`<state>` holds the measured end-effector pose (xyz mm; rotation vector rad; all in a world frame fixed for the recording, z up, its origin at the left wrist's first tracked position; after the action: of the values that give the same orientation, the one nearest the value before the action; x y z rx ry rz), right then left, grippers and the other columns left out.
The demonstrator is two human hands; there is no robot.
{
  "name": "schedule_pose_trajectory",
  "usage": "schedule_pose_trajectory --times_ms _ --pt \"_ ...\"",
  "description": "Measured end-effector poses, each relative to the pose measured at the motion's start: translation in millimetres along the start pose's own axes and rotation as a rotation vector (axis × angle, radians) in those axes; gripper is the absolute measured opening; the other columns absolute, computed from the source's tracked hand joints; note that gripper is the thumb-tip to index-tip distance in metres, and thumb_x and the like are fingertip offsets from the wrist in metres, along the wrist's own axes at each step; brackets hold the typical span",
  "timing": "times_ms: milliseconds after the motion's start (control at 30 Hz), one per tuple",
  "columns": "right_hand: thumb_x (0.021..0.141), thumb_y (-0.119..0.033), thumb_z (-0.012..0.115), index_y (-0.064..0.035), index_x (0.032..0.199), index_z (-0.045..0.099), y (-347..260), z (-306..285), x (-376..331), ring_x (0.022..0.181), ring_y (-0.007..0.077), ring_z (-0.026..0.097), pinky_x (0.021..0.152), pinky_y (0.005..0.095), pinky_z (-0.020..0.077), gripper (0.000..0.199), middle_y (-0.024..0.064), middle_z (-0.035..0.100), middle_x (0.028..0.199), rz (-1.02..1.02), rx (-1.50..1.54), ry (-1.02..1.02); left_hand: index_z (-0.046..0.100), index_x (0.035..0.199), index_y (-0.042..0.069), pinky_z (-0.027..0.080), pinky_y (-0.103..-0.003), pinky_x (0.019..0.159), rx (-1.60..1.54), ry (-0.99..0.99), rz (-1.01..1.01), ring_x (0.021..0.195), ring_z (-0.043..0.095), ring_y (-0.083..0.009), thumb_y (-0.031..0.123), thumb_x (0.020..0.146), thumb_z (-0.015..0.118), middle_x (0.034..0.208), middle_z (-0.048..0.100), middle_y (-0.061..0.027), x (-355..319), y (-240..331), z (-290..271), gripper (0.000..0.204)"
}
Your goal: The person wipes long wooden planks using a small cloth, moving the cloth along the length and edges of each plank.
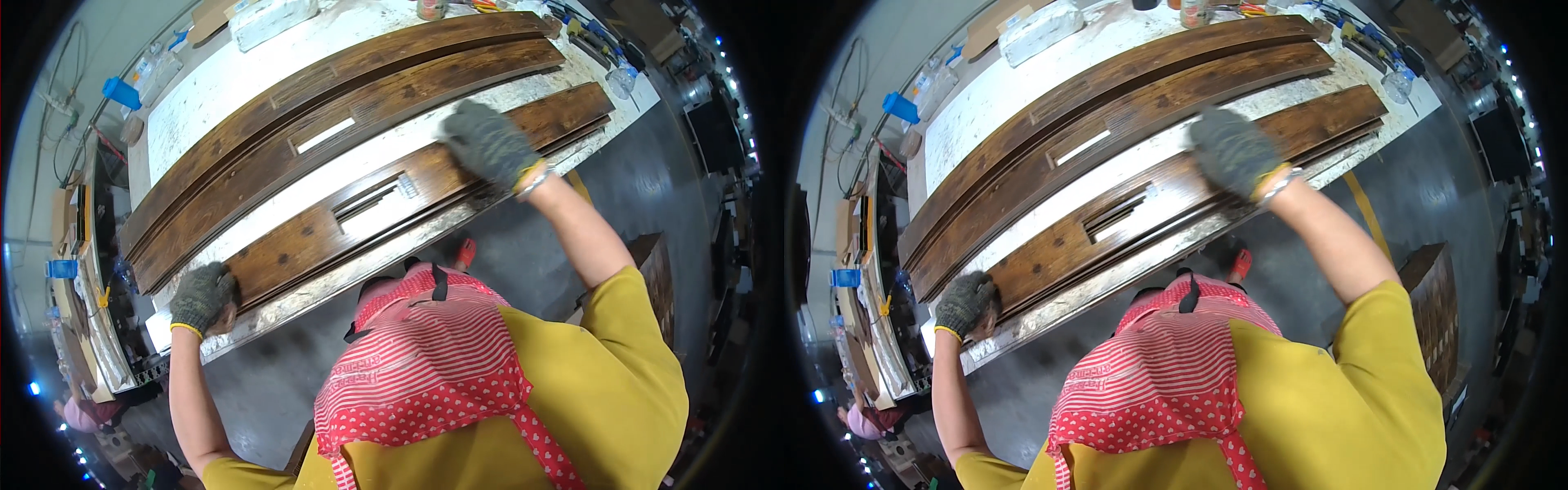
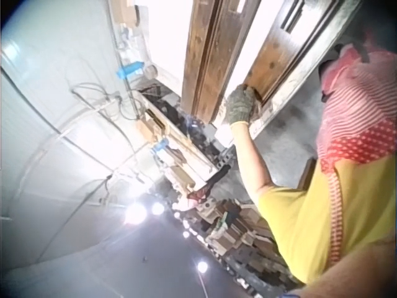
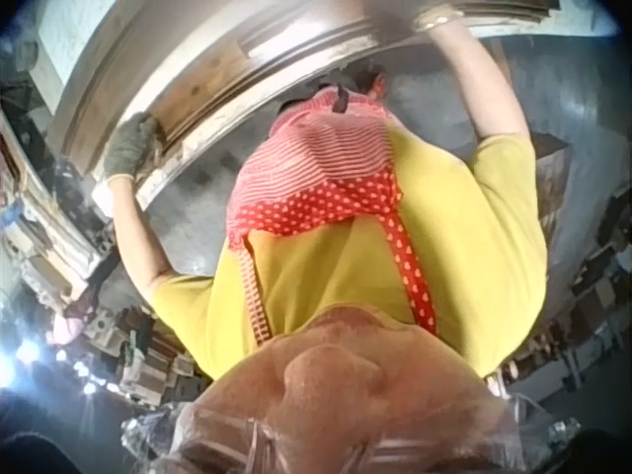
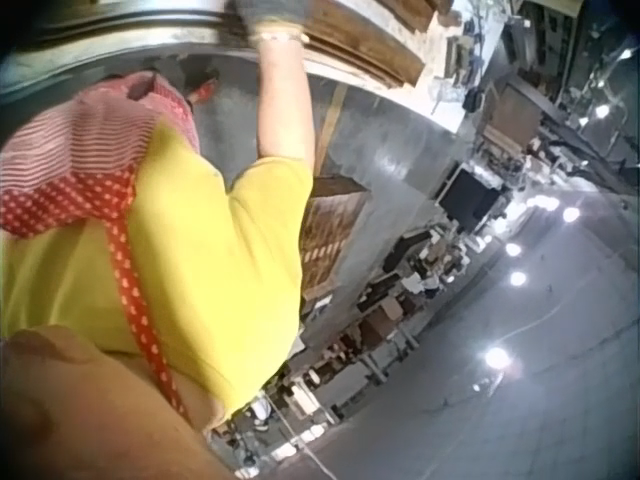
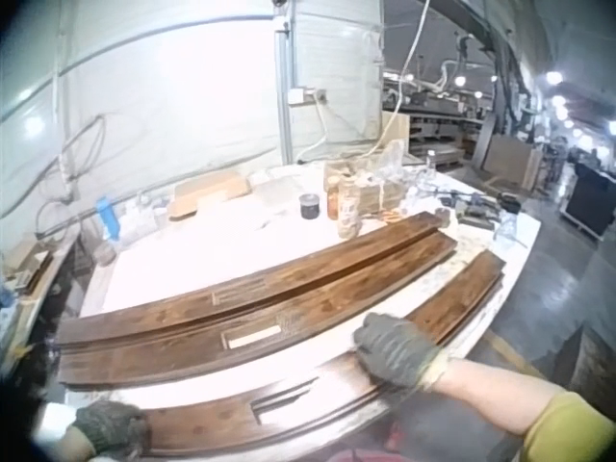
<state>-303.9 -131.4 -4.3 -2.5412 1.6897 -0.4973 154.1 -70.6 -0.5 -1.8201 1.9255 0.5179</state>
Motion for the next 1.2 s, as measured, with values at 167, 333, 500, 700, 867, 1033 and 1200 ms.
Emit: schedule_pose_trajectory --times_ms 167,333,500,700,867,1033,1200 --pt "0.086 -0.016 0.056 -0.0040 0.086 0.062 -64 34 12 0.085 0.0315 0.060 0.080 0.0426 0.0489 0.013 0.0180 0.059 0.090 -0.343 0.012 -0.051 0.065 0.100 0.005 0.047 -0.047 0.085 -0.028 0.086 0.199 0.097 0.061 -0.0398 0.032 0.089 0.052 0.099 0.065 -0.0228 25 123 -24 0.032" --pt "0.085 -0.018 0.059 -0.0050 0.086 0.062 38 8 -11 0.082 0.0326 0.058 0.079 0.0441 0.0476 0.013 0.0163 0.057 0.086 -0.284 0.071 0.085 0.065 0.098 0.004 0.047 -0.048 0.083 -0.075 0.037 0.090 0.097 0.060 -0.0414 0.031 0.088 0.051 0.098 0.065 -0.0236 30 121 -14 0.031" --pt "0.083 -0.017 0.061 -0.0056 0.086 0.064 83 -5 -7 0.085 0.0332 0.057 0.082 0.0443 0.0469 0.012 0.0155 0.057 0.085 -0.181 0.094 -0.023 0.065 0.095 0.004 0.047 -0.048 0.082 -0.085 0.006 0.099 0.095 0.059 -0.0430 0.031 0.087 0.052 0.098 0.065 -0.0228 36 119 -14 0.031" --pt "0.091 -0.017 0.053 -0.0062 0.085 0.058 17 22 2 0.084 0.0320 0.056 0.081 0.0434 0.0454 0.013 0.0154 0.055 0.084 -0.381 0.187 0.065 0.065 0.093 0.004 0.046 -0.048 0.083 -0.108 -0.013 0.095 0.094 0.059 -0.0429 0.032 0.087 0.051 0.095 0.065 -0.0234 44 121 -14 0.032" --pt "0.083 -0.020 0.068 -0.0056 0.087 0.066 127 -27 -22 0.082 0.0320 0.058 0.076 0.0434 0.0482 0.015 0.0143 0.056 0.082 0.000 -0.059 -0.013 0.065 0.098 0.004 0.047 -0.050 0.085 -0.121 -0.007 0.056 0.096 0.060 -0.0428 0.032 0.089 0.050 0.097 0.066 -0.0236 34 123 -15 0.033" --pt "0.086 -0.020 0.062 -0.0042 0.088 0.063 103 -29 -16 0.082 0.0320 0.057 0.076 0.0435 0.0476 0.016 0.0140 0.056 0.086 -0.134 -0.085 0.068 0.065 0.094 0.005 0.047 -0.050 0.085 -0.065 -0.008 0.132 0.094 0.061 -0.0418 0.033 0.089 0.049 0.094 0.066 -0.0241 40 124 -20 0.033" --pt "0.085 -0.017 0.058 -0.0053 0.085 0.059 21 16 -8 0.083 0.0299 0.057 0.077 0.0414 0.0481 0.012 0.0138 0.056 0.087 -0.320 0.097 0.153 0.064 0.092 0.004 0.046 -0.052 0.082 -0.067 0.043 0.193 0.091 0.060 -0.0443 0.034 0.088 0.050 0.091 0.065 -0.0262 44 115 -11 0.034"
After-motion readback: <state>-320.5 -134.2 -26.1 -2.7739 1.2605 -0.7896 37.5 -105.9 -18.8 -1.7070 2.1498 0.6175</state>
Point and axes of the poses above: each hand's wrist, its own x-axis towards the middle knuckle, its own z-axis out of the palm, y = z × x, the point moved 4 cm from there along x, towards the middle knuckle
